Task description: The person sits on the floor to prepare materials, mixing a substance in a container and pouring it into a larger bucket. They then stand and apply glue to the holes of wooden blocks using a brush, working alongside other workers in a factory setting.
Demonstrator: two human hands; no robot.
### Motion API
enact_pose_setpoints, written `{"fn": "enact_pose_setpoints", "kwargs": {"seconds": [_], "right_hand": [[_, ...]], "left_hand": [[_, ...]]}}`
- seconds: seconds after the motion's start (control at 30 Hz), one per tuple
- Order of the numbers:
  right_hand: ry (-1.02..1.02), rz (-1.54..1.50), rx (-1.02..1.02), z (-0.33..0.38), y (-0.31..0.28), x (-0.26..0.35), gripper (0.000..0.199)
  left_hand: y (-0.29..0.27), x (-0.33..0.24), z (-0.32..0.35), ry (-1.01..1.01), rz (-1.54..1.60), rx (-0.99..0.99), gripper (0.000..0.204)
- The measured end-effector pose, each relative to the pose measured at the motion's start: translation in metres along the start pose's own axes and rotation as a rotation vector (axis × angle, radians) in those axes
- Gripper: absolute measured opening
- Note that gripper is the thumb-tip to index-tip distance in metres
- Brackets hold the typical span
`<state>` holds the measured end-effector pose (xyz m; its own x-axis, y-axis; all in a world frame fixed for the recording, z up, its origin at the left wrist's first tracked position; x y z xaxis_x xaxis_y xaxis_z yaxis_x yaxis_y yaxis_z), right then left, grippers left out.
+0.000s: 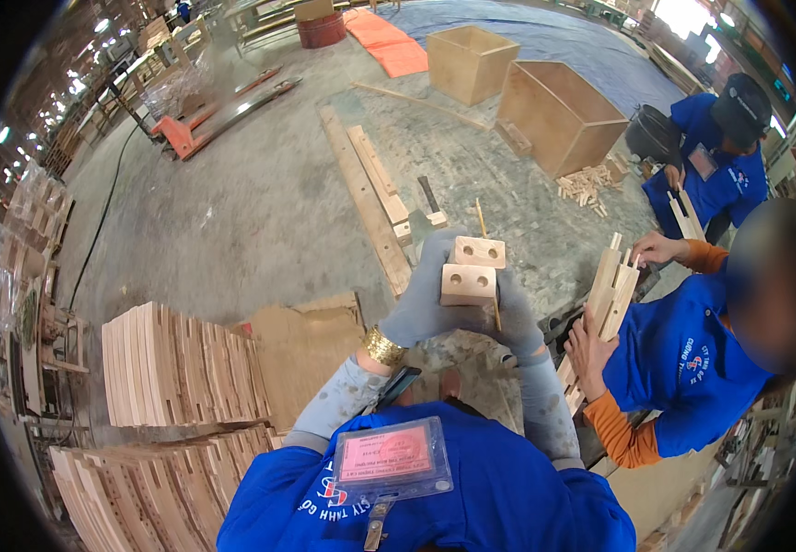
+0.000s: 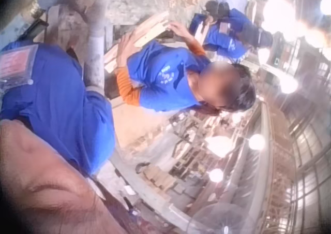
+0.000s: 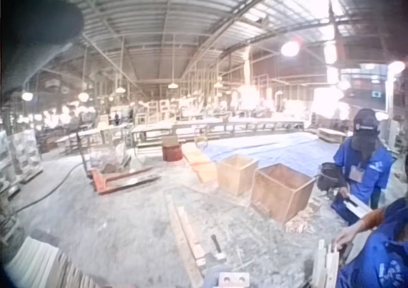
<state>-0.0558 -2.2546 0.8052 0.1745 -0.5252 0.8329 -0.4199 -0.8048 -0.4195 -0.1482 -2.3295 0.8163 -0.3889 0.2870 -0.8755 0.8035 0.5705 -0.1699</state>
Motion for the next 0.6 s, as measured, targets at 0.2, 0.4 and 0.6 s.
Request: {"fn": "enact_pose_setpoints", "kwargs": {"seconds": [0.2,0.4,0.6], "right_hand": [[0.010,-0.019,-0.085,-0.001,-0.010,-0.018,0.092],[0.118,-0.382,-0.101,-0.028,0.006,-0.021,0.088],[0.043,-0.209,-0.123,-0.076,0.016,0.013,0.064]], "left_hand": [[0.017,0.038,0.030,-0.261,0.311,0.314,0.103],[0.024,0.086,0.042,-0.122,-0.189,0.194,0.078],[-0.016,0.095,0.069,-0.377,0.329,-0.187,0.054]]}}
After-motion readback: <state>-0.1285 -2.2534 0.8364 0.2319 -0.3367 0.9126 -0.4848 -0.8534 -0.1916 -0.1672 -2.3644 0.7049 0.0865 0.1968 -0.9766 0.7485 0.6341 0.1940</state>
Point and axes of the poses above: each hand's wrist, its own z-axis away from the middle knuckle, its own y-axis out of the palm, x = y × z, the point moved 7 cm from there along -z, towards the middle knuckle, and after that the axes turned 2 degrees about -x, right-handed, at the moved point
